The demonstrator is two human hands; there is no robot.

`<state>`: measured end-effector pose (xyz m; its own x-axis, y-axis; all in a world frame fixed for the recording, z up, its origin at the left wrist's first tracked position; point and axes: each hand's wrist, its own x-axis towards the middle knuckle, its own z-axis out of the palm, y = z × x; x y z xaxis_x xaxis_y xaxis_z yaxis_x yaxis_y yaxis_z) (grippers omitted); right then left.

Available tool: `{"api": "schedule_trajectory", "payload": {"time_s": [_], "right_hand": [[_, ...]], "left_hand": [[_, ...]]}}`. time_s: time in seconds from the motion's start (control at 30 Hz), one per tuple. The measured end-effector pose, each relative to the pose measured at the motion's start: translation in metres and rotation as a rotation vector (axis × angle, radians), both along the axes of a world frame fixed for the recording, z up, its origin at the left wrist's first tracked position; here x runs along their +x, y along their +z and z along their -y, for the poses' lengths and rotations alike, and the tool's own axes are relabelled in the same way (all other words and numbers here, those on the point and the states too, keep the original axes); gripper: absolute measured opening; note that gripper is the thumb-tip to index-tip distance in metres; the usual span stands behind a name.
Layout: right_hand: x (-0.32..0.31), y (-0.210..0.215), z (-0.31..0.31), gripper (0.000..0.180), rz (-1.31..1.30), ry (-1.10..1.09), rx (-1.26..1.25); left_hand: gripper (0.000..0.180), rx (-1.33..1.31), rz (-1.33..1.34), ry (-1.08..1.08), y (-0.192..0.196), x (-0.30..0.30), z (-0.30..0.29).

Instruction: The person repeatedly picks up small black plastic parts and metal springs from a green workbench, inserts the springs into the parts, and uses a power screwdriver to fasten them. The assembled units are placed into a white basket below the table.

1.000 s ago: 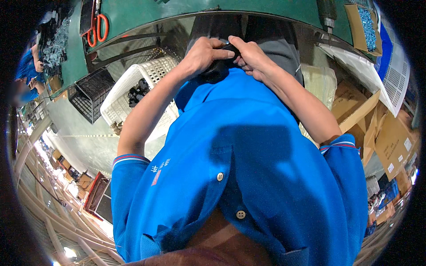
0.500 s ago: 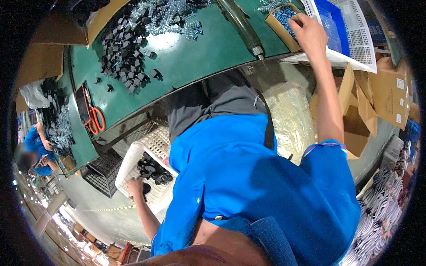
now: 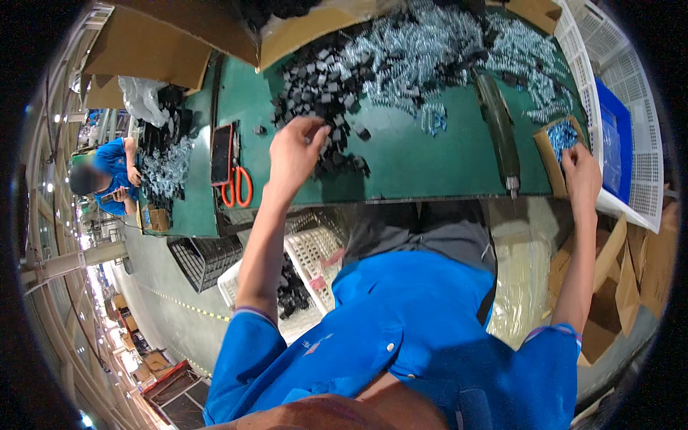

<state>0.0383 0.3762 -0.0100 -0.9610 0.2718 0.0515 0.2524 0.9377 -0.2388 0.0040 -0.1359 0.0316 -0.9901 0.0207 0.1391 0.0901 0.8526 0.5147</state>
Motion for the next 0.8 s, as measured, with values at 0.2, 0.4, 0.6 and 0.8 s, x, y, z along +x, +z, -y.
{"api": "schedule_trajectory", "payload": {"time_s": [0.2,0.4,0.6,0.8], "right_hand": [[0.004,-0.030,-0.036,0.019,-0.194,-0.122,-0.559],[0.006,-0.027,-0.023,0.009,-0.315,-0.203,-0.973],[0.039,0.008,-0.004,0.012,-0.432,-0.324,-1.095],[0.117,0.001,0.054,0.007,-0.326,-0.338,-1.367]], "left_hand": [[0.022,-0.175,-0.112,-0.053,0.013,-0.185,-0.020],[0.064,-0.222,-0.283,0.410,0.005,-0.325,0.033],[0.046,0.064,-0.121,0.318,-0.021,-0.328,0.020],[0.033,0.723,0.028,0.184,-0.051,-0.208,-0.017]]}}
